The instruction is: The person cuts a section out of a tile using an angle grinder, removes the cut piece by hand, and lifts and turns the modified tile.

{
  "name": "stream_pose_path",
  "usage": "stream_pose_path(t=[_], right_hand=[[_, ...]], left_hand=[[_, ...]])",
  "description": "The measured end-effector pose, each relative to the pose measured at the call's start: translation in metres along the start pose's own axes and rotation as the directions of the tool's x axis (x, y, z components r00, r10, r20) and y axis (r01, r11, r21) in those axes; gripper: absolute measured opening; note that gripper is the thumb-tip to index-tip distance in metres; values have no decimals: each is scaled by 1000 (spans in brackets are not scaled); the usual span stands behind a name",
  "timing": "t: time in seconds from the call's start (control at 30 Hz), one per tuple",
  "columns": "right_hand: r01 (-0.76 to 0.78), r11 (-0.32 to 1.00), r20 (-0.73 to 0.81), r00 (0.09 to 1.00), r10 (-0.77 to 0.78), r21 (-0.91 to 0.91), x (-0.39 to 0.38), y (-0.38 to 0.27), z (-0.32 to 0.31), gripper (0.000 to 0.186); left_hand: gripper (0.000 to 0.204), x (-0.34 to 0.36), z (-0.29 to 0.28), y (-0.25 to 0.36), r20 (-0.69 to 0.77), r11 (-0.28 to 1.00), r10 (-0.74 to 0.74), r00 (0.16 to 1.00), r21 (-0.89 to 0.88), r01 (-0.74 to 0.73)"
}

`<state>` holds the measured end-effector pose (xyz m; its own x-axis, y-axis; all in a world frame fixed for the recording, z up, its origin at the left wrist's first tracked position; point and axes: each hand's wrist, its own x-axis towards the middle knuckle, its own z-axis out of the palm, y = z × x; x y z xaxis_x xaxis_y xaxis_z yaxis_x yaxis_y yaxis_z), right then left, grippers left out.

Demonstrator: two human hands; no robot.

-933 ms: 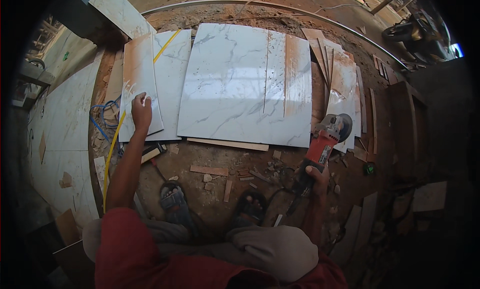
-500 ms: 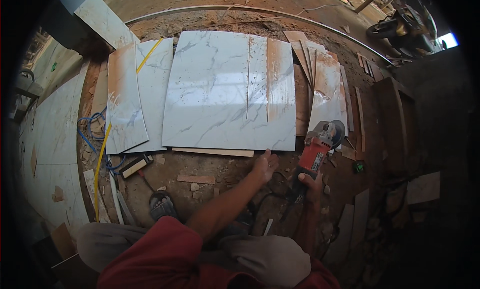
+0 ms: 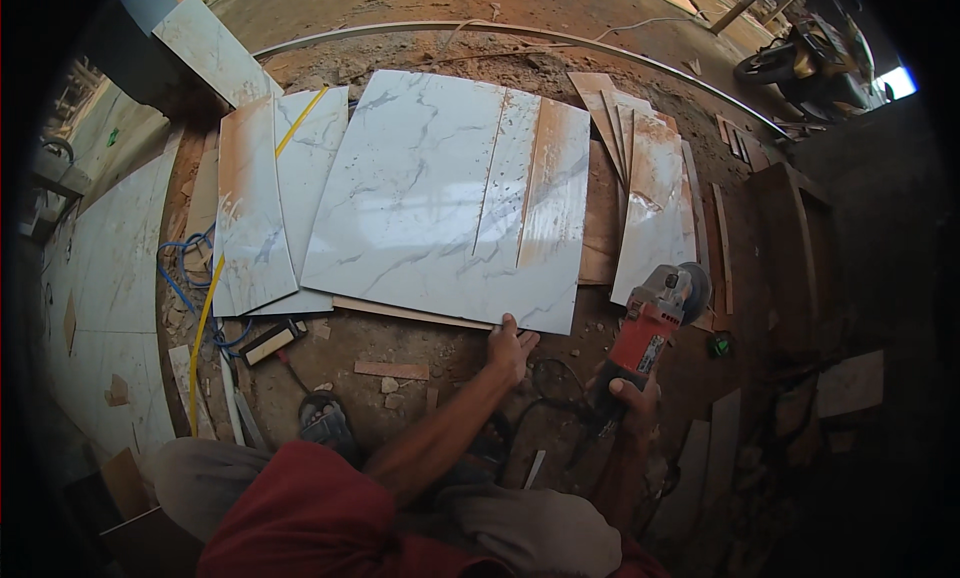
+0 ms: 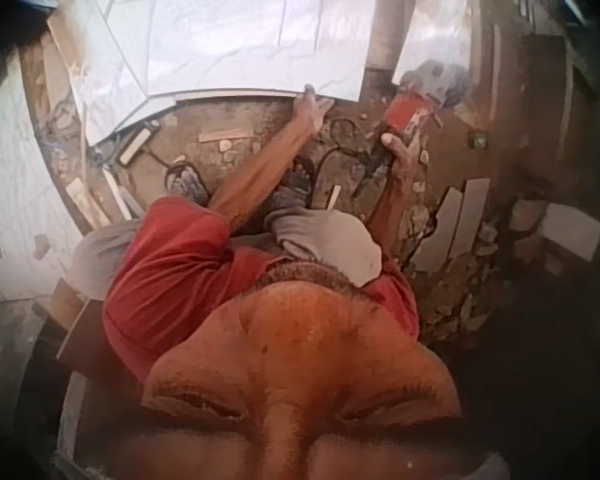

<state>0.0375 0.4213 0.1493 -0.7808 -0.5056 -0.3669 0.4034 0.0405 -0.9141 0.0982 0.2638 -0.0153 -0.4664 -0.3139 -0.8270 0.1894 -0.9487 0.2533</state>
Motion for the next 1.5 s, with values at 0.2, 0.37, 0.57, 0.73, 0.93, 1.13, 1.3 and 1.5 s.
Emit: stream_pose_path(t=[0.2, 0.37, 0.57, 0.73, 0.93, 1.13, 1.3, 1.5], right_hand=[[-11, 1000, 72, 997, 11, -5, 9, 1, 1, 58], [-10, 1000, 100, 995, 11, -17, 14, 4, -3, 58], [-12, 1000, 152, 988, 14, -19, 18, 9, 7, 56], [-4, 998, 128, 992, 12, -61, 17, 4, -4, 62], [-13, 997, 168, 985, 25, -74, 28, 2, 12, 63], [-17, 986, 199, 979, 51, -166, 48, 7, 22, 64], [9, 968, 223, 974, 49, -250, 63, 12, 18, 64], [24, 919, 325, 939, 114, -394, 89, 17, 21, 71]], left_hand=[[51, -16, -8, 18, 57, 999, -51, 997, 16, 50], [55, -27, -2, 31, 133, 983, -175, 975, -29, 181], [76, 17, -47, 25, 43, 928, -254, 966, -270, 256], [85, -4, -49, 35, -13, 889, -219, 976, -414, 194], [65, -15, -70, 39, -80, 973, 7, 997, -230, -26], [47, 1, -80, 39, -169, 994, 100, 981, -34, -107], [46, -3, -93, 77, -238, 995, 72, 968, -52, -87], [47, -3, -110, 122, -234, 990, 110, 966, 114, -85]])
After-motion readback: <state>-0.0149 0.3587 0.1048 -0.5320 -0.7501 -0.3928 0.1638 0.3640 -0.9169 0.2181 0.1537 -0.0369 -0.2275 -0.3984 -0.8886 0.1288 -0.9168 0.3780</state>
